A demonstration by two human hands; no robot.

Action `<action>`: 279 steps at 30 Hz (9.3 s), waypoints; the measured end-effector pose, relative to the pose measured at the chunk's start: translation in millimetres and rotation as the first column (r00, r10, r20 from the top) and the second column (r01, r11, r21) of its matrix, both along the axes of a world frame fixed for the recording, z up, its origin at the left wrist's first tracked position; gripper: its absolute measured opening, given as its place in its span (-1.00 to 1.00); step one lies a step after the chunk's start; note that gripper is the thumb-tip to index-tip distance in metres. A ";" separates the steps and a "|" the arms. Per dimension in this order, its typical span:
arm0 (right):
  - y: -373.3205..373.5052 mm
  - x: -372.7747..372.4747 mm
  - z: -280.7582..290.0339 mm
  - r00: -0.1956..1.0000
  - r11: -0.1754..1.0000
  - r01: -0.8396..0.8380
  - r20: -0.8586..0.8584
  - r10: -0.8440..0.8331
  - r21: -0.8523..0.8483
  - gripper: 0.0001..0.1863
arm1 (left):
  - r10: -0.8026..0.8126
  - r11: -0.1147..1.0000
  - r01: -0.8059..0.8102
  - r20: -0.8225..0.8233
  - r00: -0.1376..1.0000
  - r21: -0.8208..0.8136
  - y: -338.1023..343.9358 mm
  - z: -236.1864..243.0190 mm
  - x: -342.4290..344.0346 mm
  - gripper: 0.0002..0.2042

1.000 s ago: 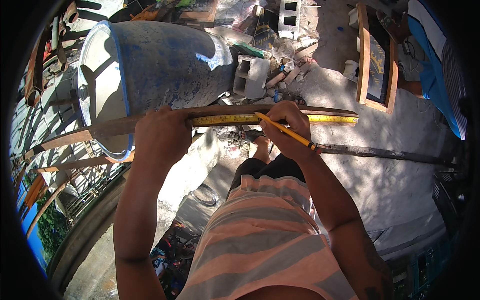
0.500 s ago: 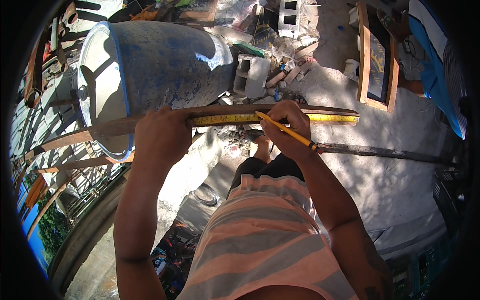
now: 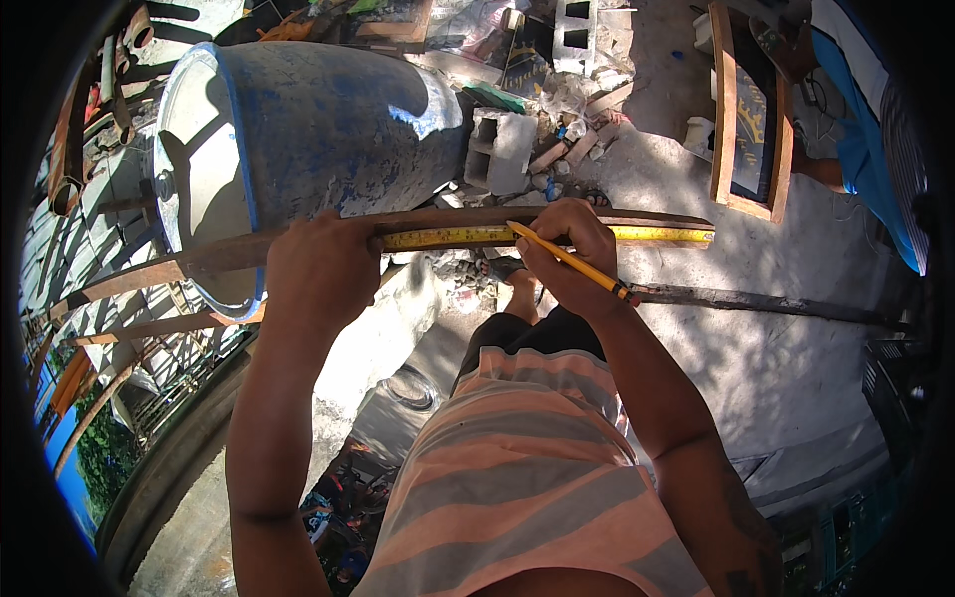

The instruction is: The person measures and marks a wooden frame using a tape measure and pencil, then uses a hand saw to cut a piece of wood. The person works in a cluttered outdoor area with construction materials and tools visible.

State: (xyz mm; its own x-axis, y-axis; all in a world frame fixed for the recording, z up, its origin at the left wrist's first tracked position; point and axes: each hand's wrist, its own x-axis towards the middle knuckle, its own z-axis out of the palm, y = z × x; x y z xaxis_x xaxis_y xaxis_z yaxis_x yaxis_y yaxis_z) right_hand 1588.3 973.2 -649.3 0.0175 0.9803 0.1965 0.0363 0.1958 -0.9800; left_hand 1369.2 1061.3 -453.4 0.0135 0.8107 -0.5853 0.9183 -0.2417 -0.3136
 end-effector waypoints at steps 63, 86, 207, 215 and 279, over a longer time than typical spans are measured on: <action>2.2 -3.2 -1.6 1.000 0.999 0.011 0.018 -0.012 0.049 -0.72 | 0.009 1.000 -0.009 -0.015 1.000 -0.018 1.9 0.3 1.0 -0.78; 1.5 -3.0 -3.6 1.000 0.998 -0.010 0.024 0.008 0.063 -0.73 | 0.008 1.000 -0.008 0.002 1.000 -0.003 1.3 0.3 0.2 -0.78; -19.5 8.9 6.2 0.971 0.972 0.004 -0.231 -0.059 -0.234 -0.94 | 0.839 0.504 -0.700 0.092 0.537 -0.506 -488.2 -152.9 -161.5 -0.60; -26.6 17.0 0.1 0.981 0.964 -0.126 -0.172 0.087 -0.234 -0.94 | 0.873 0.470 -0.715 0.150 0.465 -0.517 -486.0 -165.2 -178.7 -0.66; -603.3 319.6 -51.1 0.554 0.456 0.808 0.744 -0.374 -0.373 -0.65 | 0.431 0.832 -0.038 0.602 0.672 -0.553 -455.4 -265.9 -30.0 -0.65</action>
